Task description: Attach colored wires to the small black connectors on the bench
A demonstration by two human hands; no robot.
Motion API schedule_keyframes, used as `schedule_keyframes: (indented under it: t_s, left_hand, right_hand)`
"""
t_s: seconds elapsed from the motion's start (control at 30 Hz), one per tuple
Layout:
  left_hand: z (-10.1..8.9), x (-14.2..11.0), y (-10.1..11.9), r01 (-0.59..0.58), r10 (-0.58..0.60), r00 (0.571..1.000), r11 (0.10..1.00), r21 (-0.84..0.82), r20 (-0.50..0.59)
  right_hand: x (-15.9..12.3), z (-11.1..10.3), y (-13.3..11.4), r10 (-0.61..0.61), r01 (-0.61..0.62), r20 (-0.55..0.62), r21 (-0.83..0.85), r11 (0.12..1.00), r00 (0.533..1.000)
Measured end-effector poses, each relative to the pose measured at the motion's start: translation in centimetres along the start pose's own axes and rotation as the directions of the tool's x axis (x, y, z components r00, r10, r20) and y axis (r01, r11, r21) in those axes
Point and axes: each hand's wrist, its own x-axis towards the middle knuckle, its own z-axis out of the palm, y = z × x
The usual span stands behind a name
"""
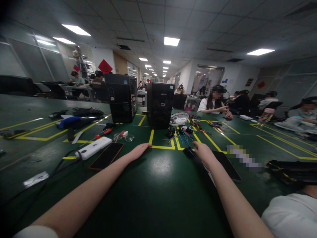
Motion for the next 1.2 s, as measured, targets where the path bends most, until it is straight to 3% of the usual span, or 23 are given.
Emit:
schedule_keyframes:
  t_s: [0.17,0.57,0.77,1.03,1.2]
  left_hand:
    - [0.1,0.2,-0.3,-0.002,0.002,1.000,1.000,0.020,-0.009]
    - [0.0,0.0,-0.1,0.005,-0.005,1.000,1.000,0.003,-0.009]
    - [-0.1,0.1,0.0,0.020,-0.020,1.000,1.000,0.005,-0.007]
    - [0.1,0.2,-0.2,0.007,-0.007,1.000,1.000,0.013,-0.014]
    - [0.4,0.5,-0.7,-0.019,0.019,1.000,1.000,0.014,-0.014]
  right_hand:
    - [1.6,1.6,0.1,-0.082,0.086,0.135,-0.021,0.996,0.987]
    - [1.7,1.5,-0.4,-0.147,0.150,0.035,-0.111,0.982,0.989]
    - [1.8,1.4,-0.7,-0.165,0.173,0.075,-0.116,0.978,0.984]
    - [2.1,2.0,-0.5,-0.103,0.117,0.129,-0.099,0.988,0.986]
    - [0.9,2.5,-3.8,-0.040,0.052,0.085,-0.137,0.989,0.996]
